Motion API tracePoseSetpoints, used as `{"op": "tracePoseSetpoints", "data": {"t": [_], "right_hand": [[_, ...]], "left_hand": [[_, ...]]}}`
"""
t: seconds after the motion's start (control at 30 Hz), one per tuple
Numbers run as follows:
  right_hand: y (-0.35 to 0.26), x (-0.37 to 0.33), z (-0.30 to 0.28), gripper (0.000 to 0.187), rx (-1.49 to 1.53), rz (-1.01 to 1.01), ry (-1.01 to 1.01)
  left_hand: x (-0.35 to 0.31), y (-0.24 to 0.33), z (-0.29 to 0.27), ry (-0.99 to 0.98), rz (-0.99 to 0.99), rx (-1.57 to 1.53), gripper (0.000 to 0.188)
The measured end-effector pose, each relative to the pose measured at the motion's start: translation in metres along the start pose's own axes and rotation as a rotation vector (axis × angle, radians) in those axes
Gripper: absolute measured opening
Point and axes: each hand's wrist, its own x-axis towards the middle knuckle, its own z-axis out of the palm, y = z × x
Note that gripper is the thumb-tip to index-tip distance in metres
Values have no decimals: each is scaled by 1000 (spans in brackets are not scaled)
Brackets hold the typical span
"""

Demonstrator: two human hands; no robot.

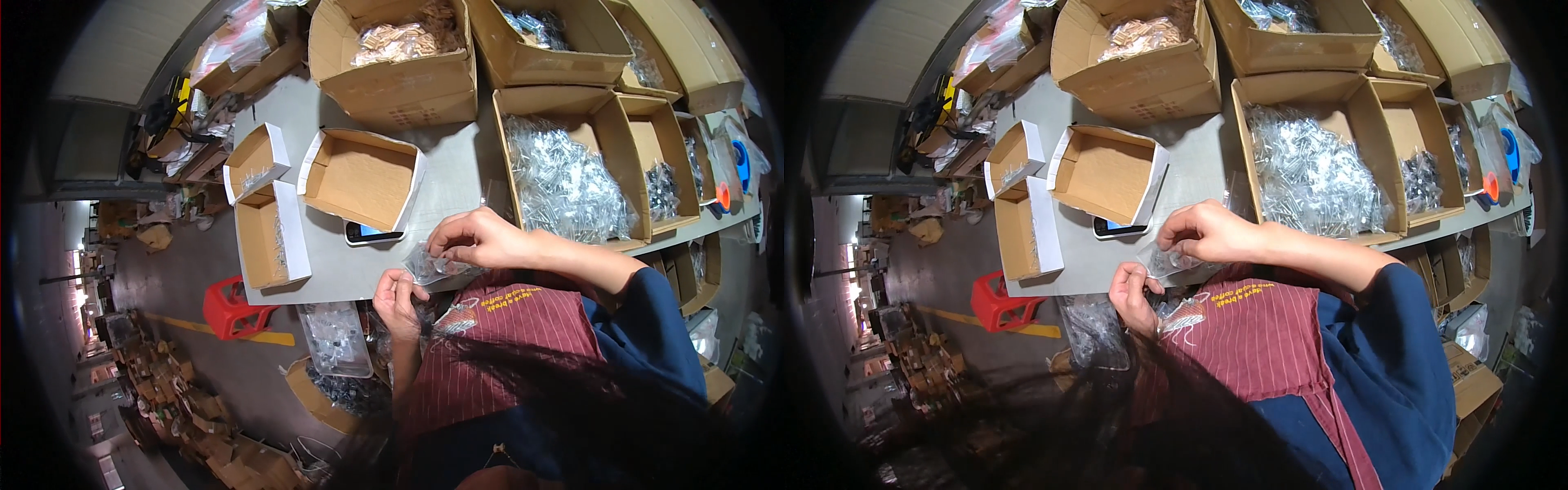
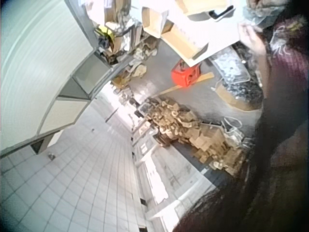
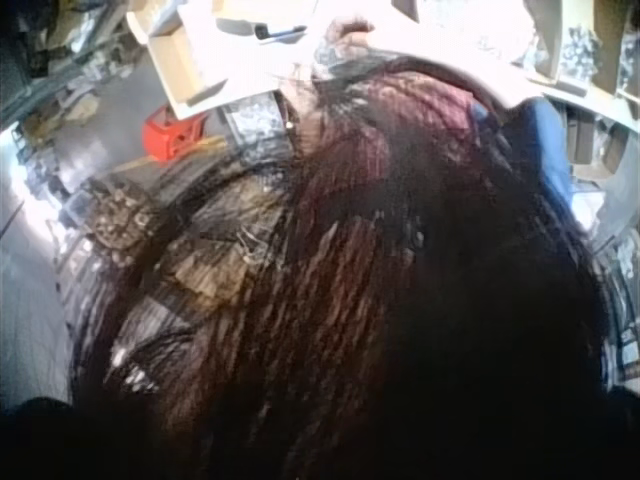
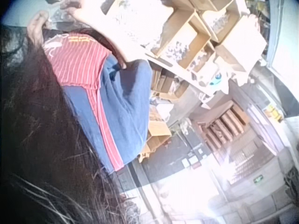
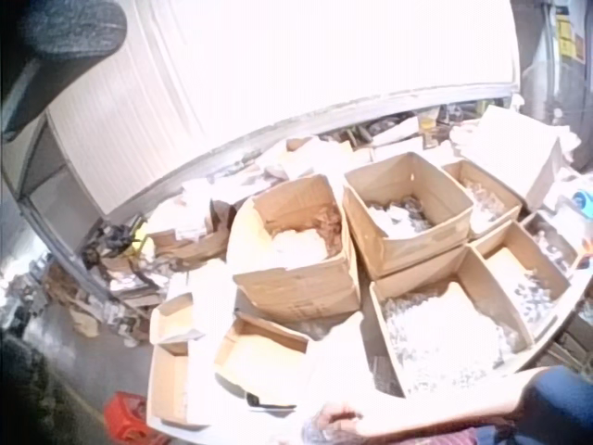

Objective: The person picks metal components from cardboard boxes, places them into plastic bags, and weighs the bags on a digital scale.

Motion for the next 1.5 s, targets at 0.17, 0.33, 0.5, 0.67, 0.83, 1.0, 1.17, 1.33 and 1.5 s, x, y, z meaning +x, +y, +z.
{"op": "tracePoseSetpoints", "data": {"t": [0.17,0.33,0.5,0.67,0.83,1.0,1.17,1.33,1.5], "right_hand": [[4,-6,-3,16,-617,7,97],[53,-9,27,24,-1139,422,-468],[45,1,26,16,-1161,170,-602],[-12,-10,-23,18,-969,133,-196],[-52,8,-48,17,-423,-348,2],[-14,24,-2,11,-549,-407,-28],[5,17,9,15,-636,-164,-44],[11,3,8,42,-448,-79,-263],[7,-4,12,37,-888,-97,-233]], "left_hand": [[-1,-8,-12,73,-22,-70,16],[1,-3,-8,73,-99,-326,18],[5,-5,-17,10,-91,-226,16],[6,-12,-25,31,-123,-120,16],[5,-4,-16,-14,-106,-137,12],[3,-2,-7,24,-107,-184,12],[-4,2,-7,72,-109,-205,17],[-7,-3,-12,96,-48,-263,19],[-7,9,0,56,-116,-315,19]]}}
